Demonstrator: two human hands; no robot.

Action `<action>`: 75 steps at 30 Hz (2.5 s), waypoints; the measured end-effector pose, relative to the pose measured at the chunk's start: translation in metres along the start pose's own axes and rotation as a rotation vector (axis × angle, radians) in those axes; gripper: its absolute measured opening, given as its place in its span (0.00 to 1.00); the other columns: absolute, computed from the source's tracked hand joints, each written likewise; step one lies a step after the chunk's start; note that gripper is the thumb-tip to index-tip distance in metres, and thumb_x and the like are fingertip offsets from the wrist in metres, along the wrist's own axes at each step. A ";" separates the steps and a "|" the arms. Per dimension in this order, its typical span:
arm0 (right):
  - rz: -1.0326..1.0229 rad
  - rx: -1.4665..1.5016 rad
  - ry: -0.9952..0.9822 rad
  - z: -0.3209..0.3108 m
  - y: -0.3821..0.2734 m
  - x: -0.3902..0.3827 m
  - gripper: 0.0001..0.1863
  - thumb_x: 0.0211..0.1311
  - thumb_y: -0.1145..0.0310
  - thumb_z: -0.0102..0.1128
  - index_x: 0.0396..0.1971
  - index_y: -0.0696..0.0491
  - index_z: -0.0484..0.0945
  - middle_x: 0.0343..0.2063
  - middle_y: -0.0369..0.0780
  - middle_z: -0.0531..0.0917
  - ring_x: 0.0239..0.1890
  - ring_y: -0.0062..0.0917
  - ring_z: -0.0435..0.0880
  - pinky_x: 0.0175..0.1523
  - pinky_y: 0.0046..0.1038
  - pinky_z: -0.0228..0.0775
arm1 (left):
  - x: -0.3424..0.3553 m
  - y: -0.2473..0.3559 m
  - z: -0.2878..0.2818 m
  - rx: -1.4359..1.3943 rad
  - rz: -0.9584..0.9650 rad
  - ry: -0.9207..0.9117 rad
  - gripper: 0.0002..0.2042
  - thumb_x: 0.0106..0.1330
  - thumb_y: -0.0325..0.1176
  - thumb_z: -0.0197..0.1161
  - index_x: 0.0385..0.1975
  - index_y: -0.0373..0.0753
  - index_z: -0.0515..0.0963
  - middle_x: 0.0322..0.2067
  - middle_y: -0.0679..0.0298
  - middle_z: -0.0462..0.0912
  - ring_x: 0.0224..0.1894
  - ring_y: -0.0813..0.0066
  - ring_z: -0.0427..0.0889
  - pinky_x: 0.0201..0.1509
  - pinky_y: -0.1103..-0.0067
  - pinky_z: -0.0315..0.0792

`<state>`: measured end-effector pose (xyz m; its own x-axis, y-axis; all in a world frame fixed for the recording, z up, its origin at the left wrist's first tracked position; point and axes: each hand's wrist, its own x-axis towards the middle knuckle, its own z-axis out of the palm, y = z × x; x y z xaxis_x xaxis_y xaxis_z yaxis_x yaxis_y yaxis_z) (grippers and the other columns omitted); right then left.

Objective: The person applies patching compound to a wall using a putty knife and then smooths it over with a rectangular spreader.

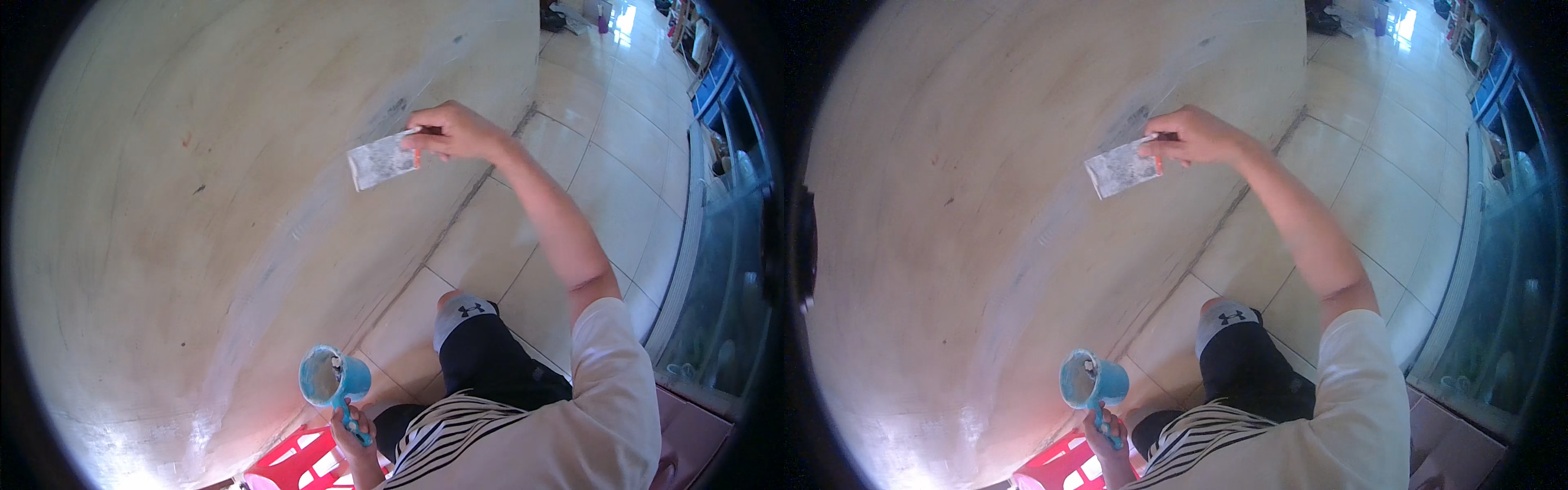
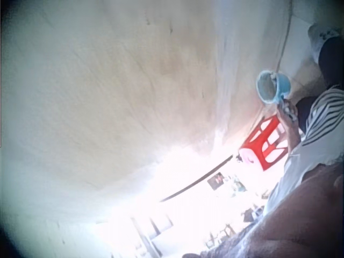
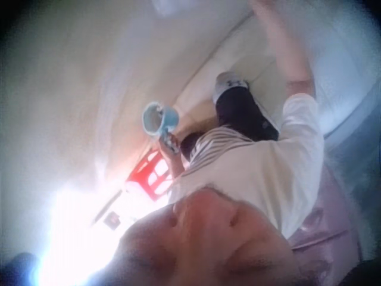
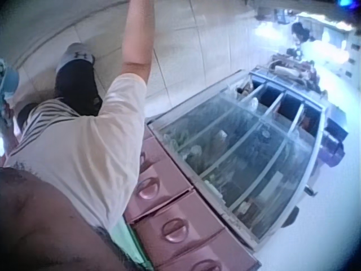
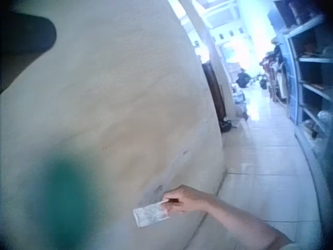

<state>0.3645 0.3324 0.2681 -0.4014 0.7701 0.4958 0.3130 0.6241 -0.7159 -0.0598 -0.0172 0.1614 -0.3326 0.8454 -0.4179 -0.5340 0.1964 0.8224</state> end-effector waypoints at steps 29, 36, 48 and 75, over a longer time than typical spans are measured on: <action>0.312 1.498 0.883 0.016 0.071 -0.006 0.13 0.69 0.55 0.59 0.34 0.50 0.76 0.20 0.27 0.70 0.19 0.11 0.66 0.19 0.15 0.51 | 0.001 0.012 -0.002 -0.011 -0.053 -0.047 0.16 0.71 0.41 0.50 0.45 0.34 0.73 0.21 0.68 0.72 0.11 0.81 0.67 0.08 0.82 0.63; 0.384 1.588 0.844 0.034 0.071 0.022 0.14 0.73 0.58 0.54 0.43 0.53 0.79 0.19 0.25 0.68 0.18 0.09 0.65 0.18 0.15 0.52 | 0.009 0.003 -0.008 -0.026 -0.057 -0.022 0.16 0.71 0.41 0.50 0.45 0.34 0.73 0.21 0.68 0.72 0.11 0.81 0.67 0.08 0.82 0.62; 0.278 1.696 1.027 0.009 0.040 0.002 0.13 0.75 0.59 0.49 0.33 0.50 0.77 0.17 0.24 0.68 0.16 0.08 0.65 0.16 0.13 0.53 | 0.008 0.010 -0.014 -0.008 -0.092 -0.017 0.15 0.71 0.42 0.50 0.45 0.35 0.73 0.21 0.68 0.71 0.11 0.80 0.66 0.08 0.81 0.62; 0.321 -0.947 1.073 -0.064 0.032 0.046 0.14 0.65 0.60 0.56 0.25 0.55 0.78 0.26 0.47 0.82 0.26 0.42 0.83 0.32 0.41 0.75 | -0.015 0.042 0.031 0.082 -0.208 0.093 0.10 0.73 0.42 0.50 0.33 0.43 0.71 0.16 0.71 0.69 0.13 0.82 0.64 0.14 0.84 0.60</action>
<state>0.4109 0.3962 0.2998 0.4791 0.3526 0.8038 0.8693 -0.0637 -0.4901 -0.0532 -0.0057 0.2140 -0.2937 0.7341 -0.6123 -0.5348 0.4047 0.7418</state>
